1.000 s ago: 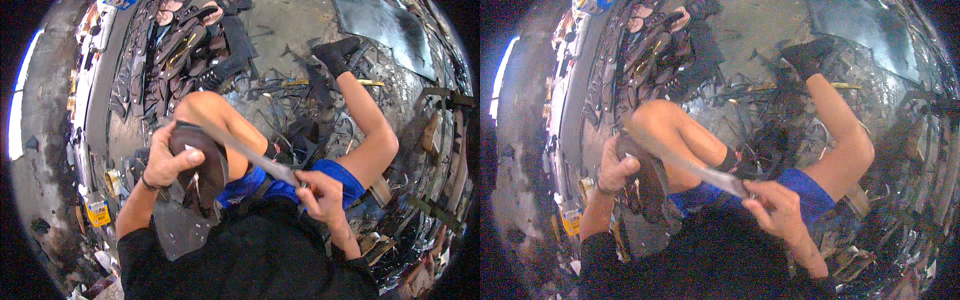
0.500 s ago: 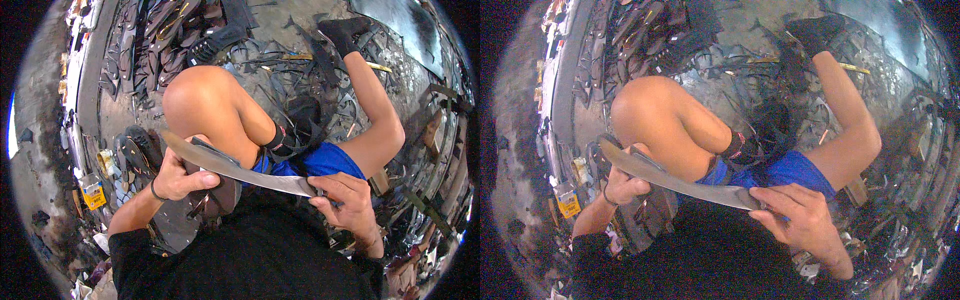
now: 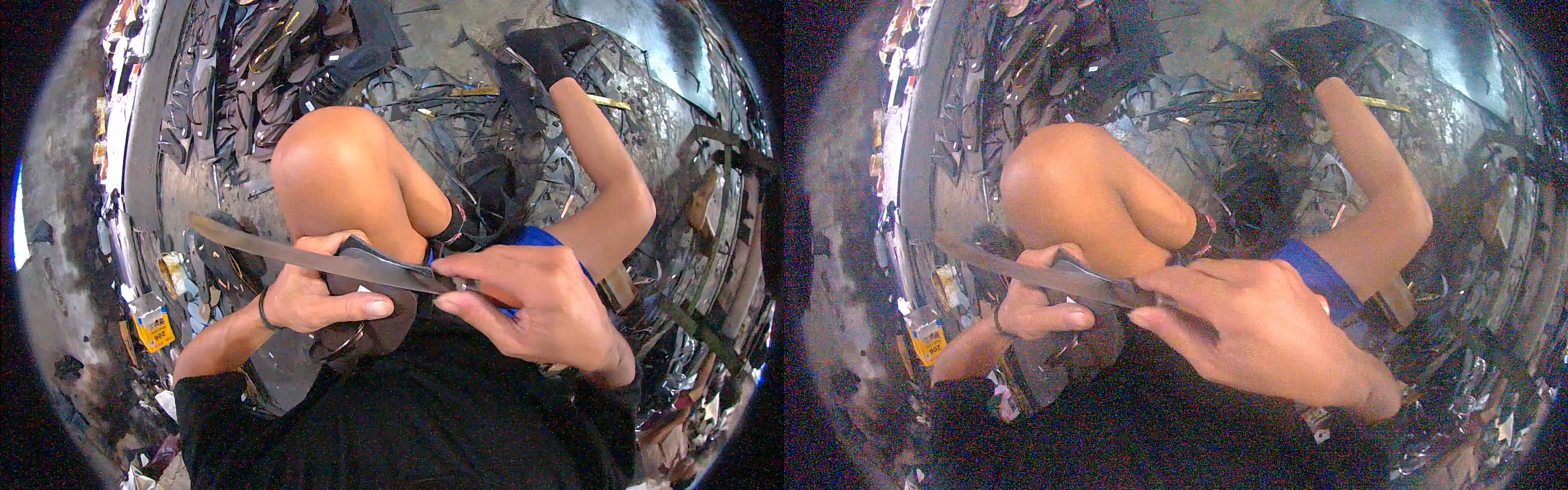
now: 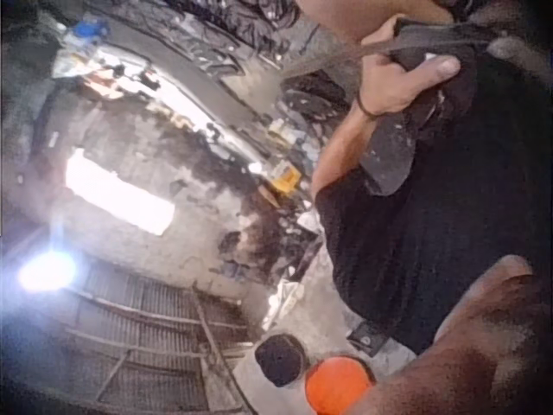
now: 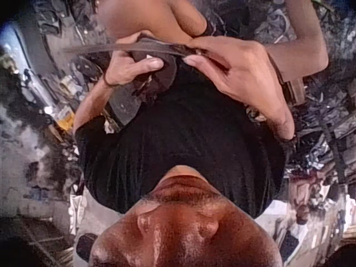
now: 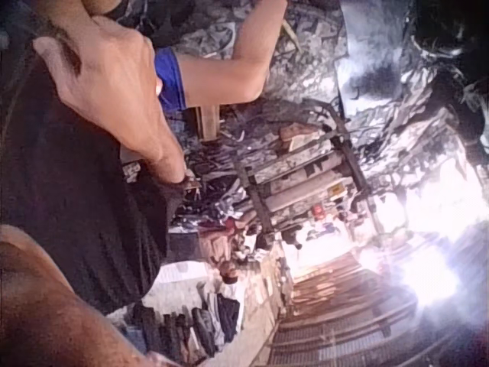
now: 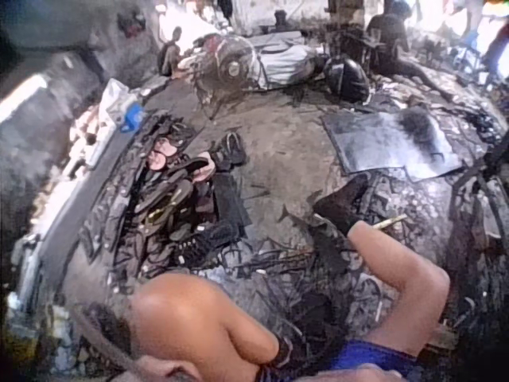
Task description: The person sits on the floor and uses a knife to trim excess material from the edges of several flip-flops. They handle each sandal individually, scraping the sole and strap edges, then place the finished items into a black bag.
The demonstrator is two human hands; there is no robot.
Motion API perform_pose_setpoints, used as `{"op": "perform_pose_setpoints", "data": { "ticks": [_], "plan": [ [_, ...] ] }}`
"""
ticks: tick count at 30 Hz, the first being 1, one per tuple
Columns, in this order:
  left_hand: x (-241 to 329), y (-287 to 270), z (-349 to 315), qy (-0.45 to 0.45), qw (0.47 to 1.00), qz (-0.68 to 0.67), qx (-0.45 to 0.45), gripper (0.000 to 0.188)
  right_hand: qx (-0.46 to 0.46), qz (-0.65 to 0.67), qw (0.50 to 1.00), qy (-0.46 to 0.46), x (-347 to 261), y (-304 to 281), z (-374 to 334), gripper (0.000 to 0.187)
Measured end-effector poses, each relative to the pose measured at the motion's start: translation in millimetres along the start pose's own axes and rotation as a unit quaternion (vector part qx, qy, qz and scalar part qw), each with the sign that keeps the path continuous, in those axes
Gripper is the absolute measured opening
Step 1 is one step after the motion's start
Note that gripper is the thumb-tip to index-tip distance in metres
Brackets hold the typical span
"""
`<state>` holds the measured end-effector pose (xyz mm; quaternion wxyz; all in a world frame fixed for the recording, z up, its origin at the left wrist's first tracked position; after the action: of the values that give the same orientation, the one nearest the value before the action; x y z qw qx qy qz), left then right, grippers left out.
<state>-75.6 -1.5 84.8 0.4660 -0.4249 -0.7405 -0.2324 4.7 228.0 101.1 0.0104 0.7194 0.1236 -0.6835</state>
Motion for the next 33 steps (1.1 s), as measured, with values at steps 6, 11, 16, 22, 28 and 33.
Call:
{"op": "perform_pose_setpoints", "data": {
  "ticks": [6, 11, 16, 22, 28, 33],
  "plan": [
    [19, -4, 0, 0.013, 0.998, 0.059, -0.007, 0.035, -0.042, 0.060, 0.997, -0.034, 8, 10, 13, 0.042],
    [79, -13, 0, 0.155, 0.960, 0.203, 0.111, 0.043, 0.103, 0.121, 0.975, -0.153, 35, 11, 8, 0.043],
    [-66, 68, 2, 0.006, 0.926, -0.358, 0.118, 0.083, 0.190, 0.044, 0.970, -0.143, 44, 35, 6, 0.044],
    [-12, 41, 89, 0.177, 0.757, -0.576, 0.252, 0.035, 0.419, 0.114, 0.893, -0.120, 72, 40, 6, 0.046],
    [-27, 40, 91, 0.168, 0.795, -0.428, 0.396, 0.029, 0.434, -0.030, 0.897, -0.071, 83, 42, -38, 0.028],
    [-51, 21, 73, 0.245, 0.778, -0.490, 0.308, 0.038, 0.376, 0.042, 0.924, -0.065, 55, 30, -18, 0.028]
  ]
}}
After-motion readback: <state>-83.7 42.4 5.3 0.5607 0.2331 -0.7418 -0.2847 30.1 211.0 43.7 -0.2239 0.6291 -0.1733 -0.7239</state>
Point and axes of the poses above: each hand's wrist, its own z-axis towards the middle knuckle, its own y-axis out of the palm, x = y × z, the point moved 3 cm from there along z, towards the middle knuckle, and after that the axes turned 8 degrees about z, right-handed, at the moved point
